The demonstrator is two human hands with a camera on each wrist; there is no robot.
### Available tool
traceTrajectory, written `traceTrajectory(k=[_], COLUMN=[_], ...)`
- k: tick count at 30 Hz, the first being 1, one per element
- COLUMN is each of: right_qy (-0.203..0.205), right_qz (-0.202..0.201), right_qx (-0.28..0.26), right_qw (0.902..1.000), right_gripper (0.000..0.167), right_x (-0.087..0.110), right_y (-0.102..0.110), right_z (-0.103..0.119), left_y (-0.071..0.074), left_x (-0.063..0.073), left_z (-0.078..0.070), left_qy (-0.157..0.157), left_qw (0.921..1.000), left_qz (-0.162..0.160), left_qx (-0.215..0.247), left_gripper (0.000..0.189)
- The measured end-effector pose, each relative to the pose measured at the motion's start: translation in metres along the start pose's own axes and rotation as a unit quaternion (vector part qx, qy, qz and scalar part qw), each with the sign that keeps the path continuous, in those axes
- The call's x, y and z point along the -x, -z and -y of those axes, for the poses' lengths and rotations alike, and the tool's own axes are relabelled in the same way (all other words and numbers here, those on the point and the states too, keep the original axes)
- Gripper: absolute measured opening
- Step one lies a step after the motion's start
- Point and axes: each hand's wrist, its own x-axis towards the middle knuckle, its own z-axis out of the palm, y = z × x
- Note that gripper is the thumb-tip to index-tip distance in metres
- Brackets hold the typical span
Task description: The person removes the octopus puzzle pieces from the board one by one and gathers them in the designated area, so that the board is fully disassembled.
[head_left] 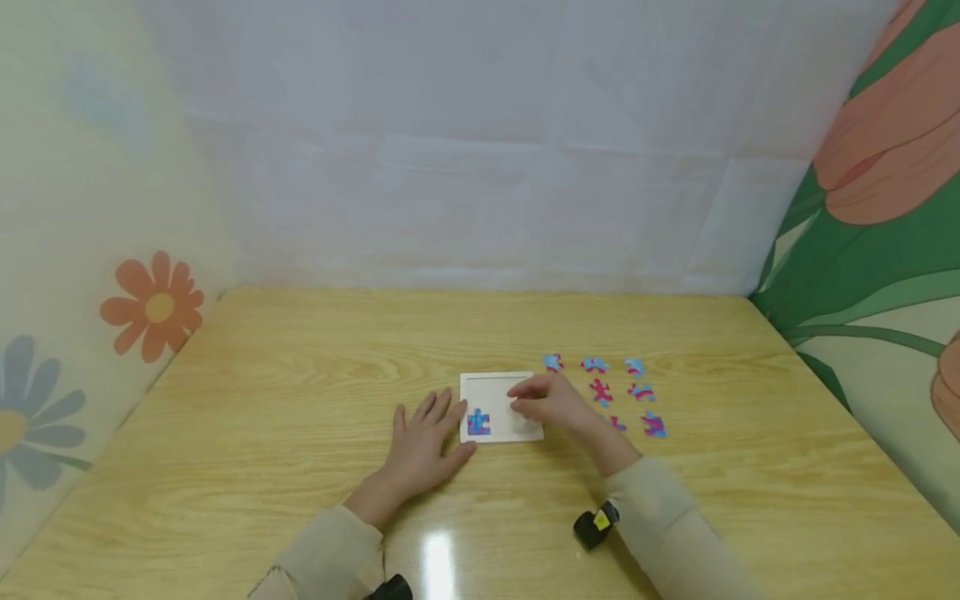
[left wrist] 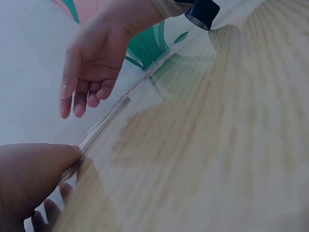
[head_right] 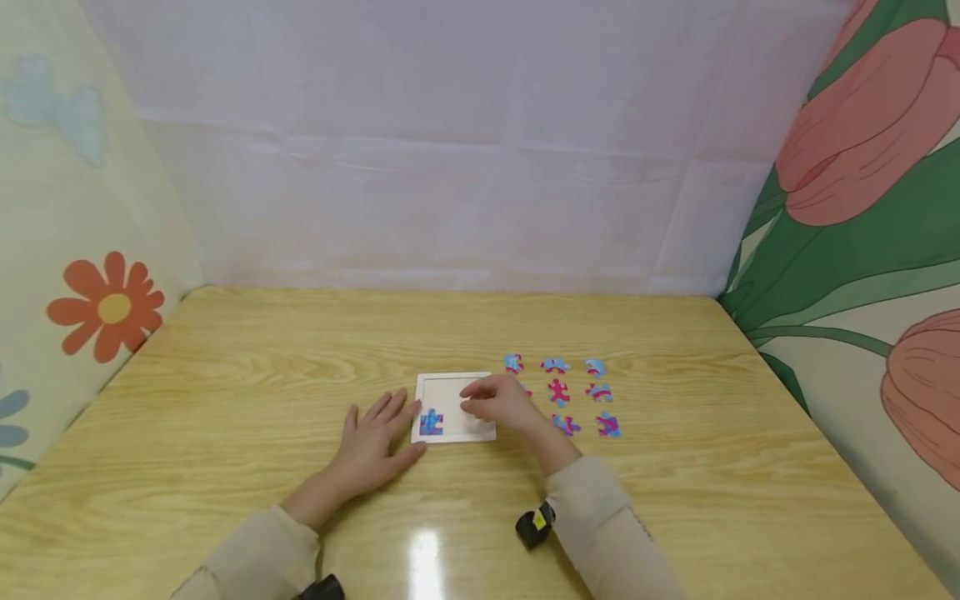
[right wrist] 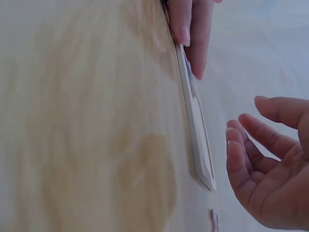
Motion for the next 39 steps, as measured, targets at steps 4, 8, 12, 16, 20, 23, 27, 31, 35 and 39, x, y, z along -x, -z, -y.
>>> traceTrajectory(k=[4, 8, 12, 16, 20, 23, 27, 31, 35, 39], right_qy=[-0.028, -0.053, -0.057, -0.059, -0.057, -0.055, -0.048, -0.031, -0.016, -0.021], right_qz=[0.001, -0.008, -0.017, -0.027, -0.036, -0.039, -0.042, -0.042, -0.036, -0.032], right_qx=[-0.009, 0.008, 0.023, 0.035, 0.044, 0.053, 0.059, 0.066, 0.098, 0.129], right_qw=[0.9996, 0.9985, 0.9980, 0.9973, 0.9967, 0.9963, 0.9962, 0.9964, 0.9944, 0.9909], right_gripper=[0.022, 0.020, 0.020, 0.021, 0.020, 0.020, 0.019, 0.017, 0.016, 0.018], right_x=[-0.003, -0.005, -0.003, -0.001, -0.003, -0.003, -0.004, -0.003, -0.003, -0.003], right_y=[-0.011, -0.021, -0.029, -0.035, -0.038, -0.039, -0.040, -0.041, -0.042, -0.043], right_z=[0.000, -0.001, 0.001, 0.001, -0.003, -0.003, -0.003, -0.002, -0.001, -0.002], left_y=[0.001, 0.000, 0.000, 0.000, 0.000, 0.000, 0.001, 0.002, 0.001, 0.002], left_x=[0.000, 0.000, 0.000, -0.001, -0.002, -0.001, -0.001, -0.001, -0.001, -0.001], left_z=[0.000, 0.000, 0.001, 0.000, 0.000, 0.001, 0.001, 0.001, 0.001, 0.000], left_qy=[0.002, 0.002, 0.003, 0.008, 0.011, 0.009, 0.007, 0.009, 0.011, 0.013], left_qw=[1.0000, 1.0000, 1.0000, 0.9999, 0.9999, 0.9999, 1.0000, 0.9999, 0.9999, 0.9999], left_qz=[0.003, 0.005, 0.008, 0.008, 0.006, 0.003, 0.001, 0.003, 0.005, 0.004], left_qx=[-0.008, -0.006, -0.003, -0.003, -0.005, -0.003, 0.004, 0.005, 0.001, 0.000], left_gripper=[0.056, 0.055, 0.053, 0.053, 0.053, 0.053, 0.053, 0.053, 0.053, 0.053])
